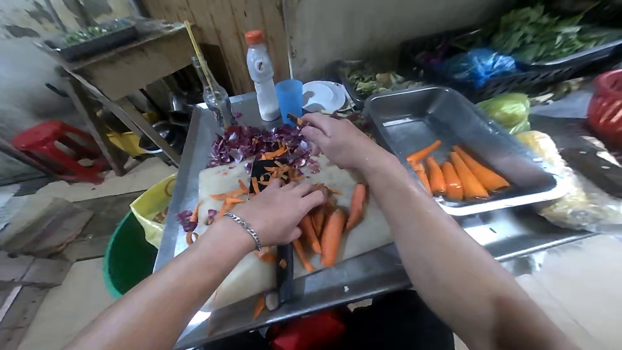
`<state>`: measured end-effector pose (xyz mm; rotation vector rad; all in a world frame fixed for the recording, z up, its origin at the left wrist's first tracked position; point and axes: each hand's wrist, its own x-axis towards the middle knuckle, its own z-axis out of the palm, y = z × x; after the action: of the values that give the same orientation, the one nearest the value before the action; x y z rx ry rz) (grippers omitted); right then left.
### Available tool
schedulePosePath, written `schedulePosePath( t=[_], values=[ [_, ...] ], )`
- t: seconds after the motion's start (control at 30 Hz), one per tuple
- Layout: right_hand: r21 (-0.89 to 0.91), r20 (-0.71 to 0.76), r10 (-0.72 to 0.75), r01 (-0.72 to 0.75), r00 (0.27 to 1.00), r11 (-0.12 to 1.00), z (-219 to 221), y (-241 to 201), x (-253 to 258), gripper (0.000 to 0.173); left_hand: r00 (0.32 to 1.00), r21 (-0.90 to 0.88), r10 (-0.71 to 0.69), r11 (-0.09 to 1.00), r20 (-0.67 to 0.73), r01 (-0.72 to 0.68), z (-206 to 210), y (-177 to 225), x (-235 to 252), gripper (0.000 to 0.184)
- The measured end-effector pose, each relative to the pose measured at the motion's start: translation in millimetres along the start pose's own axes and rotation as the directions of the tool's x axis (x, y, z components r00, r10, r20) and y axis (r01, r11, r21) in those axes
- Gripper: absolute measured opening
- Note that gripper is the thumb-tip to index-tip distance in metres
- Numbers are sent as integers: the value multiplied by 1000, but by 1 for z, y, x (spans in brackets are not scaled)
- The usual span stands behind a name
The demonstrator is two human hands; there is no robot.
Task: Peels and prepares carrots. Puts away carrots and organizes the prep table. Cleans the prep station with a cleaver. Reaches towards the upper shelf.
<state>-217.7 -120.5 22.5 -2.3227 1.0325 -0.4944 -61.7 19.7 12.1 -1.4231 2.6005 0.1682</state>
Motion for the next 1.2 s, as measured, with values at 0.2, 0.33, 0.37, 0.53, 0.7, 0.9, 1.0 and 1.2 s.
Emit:
schedulePosePath(
  t=[0.2,0.33,0.37,0.53,0.7,0.9,1.0,1.2],
  values=[
    [56,-144,-37,46,989,997,-17,13,-3,50,931,231,249,954,-267,-189,21,-20,-4,28],
    [103,-234,-41,67,971,992,-21,11,-6,47,814,31,136,989,-565,-144,24,-23,-18,31],
    [105,-228,-56,81,972,991,-19,10,-5,46,796,-115,12,988,-605,-102,22,-22,-24,39],
    [84,-198,-130,149,972,985,-14,10,-2,48,526,-864,-698,472,-487,-174,17,-18,-31,43],
    [103,-141,-224,240,964,965,8,-15,-8,50,576,-856,-812,-227,-97,-464,17,-25,-20,56],
    [8,-82,-274,276,958,961,45,-40,-18,54,620,-806,-782,-331,-56,-491,28,-30,-27,56],
    [-77,-55,-319,314,946,946,57,-55,-30,53,589,-788,-808,-381,29,-484,26,-29,-27,56],
    [-219,-143,-523,488,840,845,77,-65,-41,50,669,-672,-743,-493,-5,-553,31,-33,-37,51]
  ],
)
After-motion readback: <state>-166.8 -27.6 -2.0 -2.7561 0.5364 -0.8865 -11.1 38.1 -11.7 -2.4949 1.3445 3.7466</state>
